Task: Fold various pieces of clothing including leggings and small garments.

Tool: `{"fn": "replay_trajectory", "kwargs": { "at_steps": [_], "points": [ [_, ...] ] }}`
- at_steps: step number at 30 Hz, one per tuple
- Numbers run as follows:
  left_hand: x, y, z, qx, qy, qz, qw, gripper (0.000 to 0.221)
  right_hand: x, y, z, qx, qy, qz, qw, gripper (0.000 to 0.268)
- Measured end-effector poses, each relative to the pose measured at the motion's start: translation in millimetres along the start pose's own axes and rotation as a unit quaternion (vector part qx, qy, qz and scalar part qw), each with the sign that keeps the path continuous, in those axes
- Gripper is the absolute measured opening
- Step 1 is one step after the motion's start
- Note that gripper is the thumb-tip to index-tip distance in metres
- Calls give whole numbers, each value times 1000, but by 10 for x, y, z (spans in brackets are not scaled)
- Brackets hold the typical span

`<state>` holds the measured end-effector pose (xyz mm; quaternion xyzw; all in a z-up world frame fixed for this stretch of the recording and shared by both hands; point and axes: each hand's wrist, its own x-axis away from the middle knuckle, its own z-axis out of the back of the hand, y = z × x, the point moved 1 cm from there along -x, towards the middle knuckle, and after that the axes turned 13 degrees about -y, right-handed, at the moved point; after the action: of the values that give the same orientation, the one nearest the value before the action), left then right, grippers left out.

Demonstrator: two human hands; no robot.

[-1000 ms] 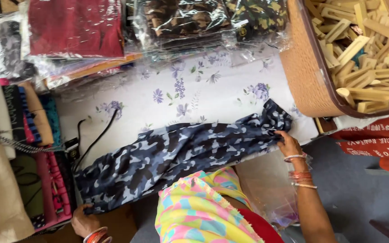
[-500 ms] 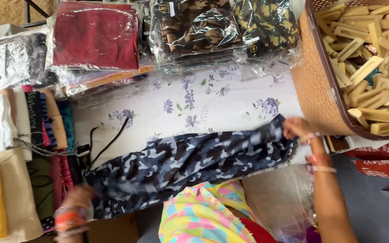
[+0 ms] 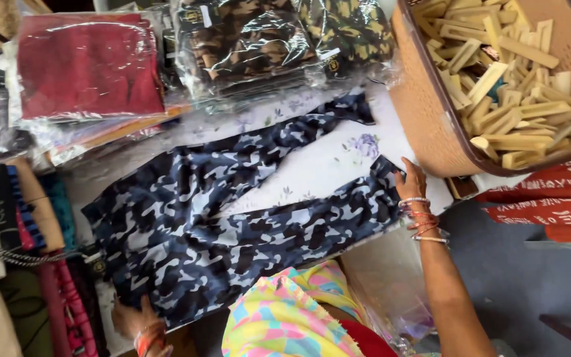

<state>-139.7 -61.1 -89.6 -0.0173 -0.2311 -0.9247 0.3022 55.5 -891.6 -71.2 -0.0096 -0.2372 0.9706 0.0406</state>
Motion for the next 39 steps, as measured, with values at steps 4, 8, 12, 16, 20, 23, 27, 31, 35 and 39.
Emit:
{"fn": "replay_trajectory", "kwargs": {
  "at_steps": [4,8,12,16,20,23,27,31,35,39],
  "points": [
    [221,-145,112,-119,15,105,987,92,205,-47,-59,30,-14,-73,997,60],
    [118,-261,318,-146,-41,89,984,99,63,-511,98,60,-69,-181,979,65],
    [129,-307,445,-136,-97,158,973,88,-107,-281,-2,-18,-124,-267,955,57],
    [207,-304,217,-194,-43,236,951,67,-112,-277,151,120,12,-233,965,32],
    [366,645,532,-370,142,109,912,96,-34,-505,173,125,-18,-274,953,51],
    [101,1154,342,-146,32,-55,987,56,193,-822,261,71,112,-148,980,63],
    [100,2383,259,-54,-83,-263,960,38,376,-432,-50,96,147,-166,970,54],
    [-21,2899,-293,-85,-185,-341,918,49,545,51,-259,22,138,-333,933,56],
    [-249,2871,-595,-196,-186,-359,893,44,525,-27,-229,-38,80,-364,927,61],
    [-343,2872,-462,-275,-209,-295,891,28,468,280,-309,-38,75,-382,920,35]
  ]
}}
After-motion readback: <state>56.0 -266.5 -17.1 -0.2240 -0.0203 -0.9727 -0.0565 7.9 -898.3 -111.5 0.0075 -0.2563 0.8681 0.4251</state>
